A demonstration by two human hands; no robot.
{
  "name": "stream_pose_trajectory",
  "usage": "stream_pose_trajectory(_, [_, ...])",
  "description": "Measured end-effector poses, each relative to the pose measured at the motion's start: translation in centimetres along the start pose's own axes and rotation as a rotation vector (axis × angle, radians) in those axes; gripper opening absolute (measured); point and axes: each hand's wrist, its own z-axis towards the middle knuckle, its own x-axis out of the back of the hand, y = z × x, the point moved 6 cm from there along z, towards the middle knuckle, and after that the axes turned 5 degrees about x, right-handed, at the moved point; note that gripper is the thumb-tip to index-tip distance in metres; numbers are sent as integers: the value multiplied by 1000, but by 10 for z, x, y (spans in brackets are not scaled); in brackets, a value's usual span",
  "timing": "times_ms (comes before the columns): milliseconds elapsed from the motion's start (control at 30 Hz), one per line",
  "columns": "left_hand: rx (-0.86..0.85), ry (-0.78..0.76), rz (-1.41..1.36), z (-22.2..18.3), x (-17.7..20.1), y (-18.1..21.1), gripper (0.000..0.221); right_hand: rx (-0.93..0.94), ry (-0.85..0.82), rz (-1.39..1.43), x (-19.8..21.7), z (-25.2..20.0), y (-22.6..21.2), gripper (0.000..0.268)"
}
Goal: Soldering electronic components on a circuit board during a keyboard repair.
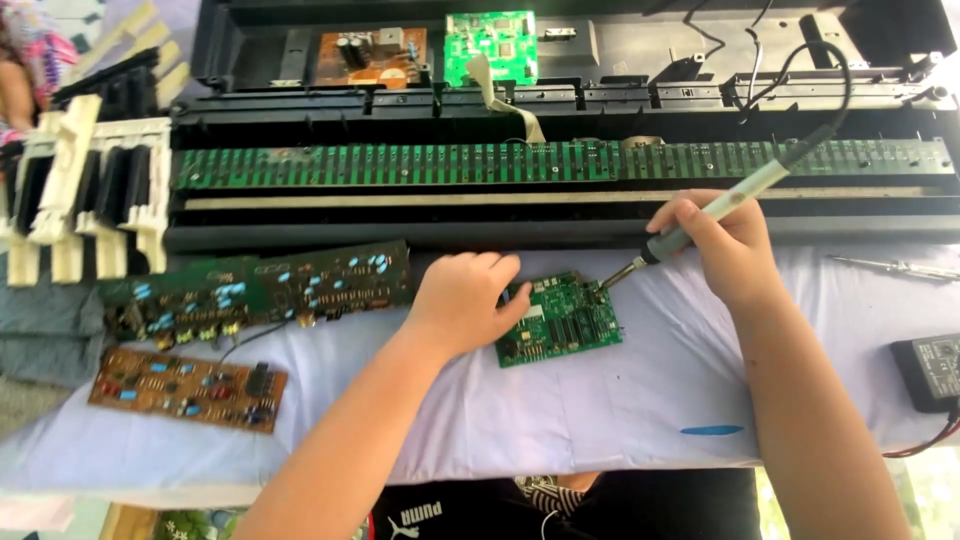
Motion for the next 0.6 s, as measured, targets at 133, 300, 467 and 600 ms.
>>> stream_pose_trajectory(133, [52, -16, -24, 4, 20, 6, 20, -166, -132, 177, 15, -3, 16, 26])
stream_pose_trajectory(300, [85, -17, -85, 12, 27, 5, 17, -104, -253, 108, 13, 4, 1, 25])
stream_pose_trajectory(467, [91, -112, -10, 12, 11, 0, 22, -118, -265, 37, 9, 0, -4, 28])
stream_pose_trajectory(600, [39, -9, -22, 3, 21, 11, 20, -147, -180, 86, 8, -7, 3, 26])
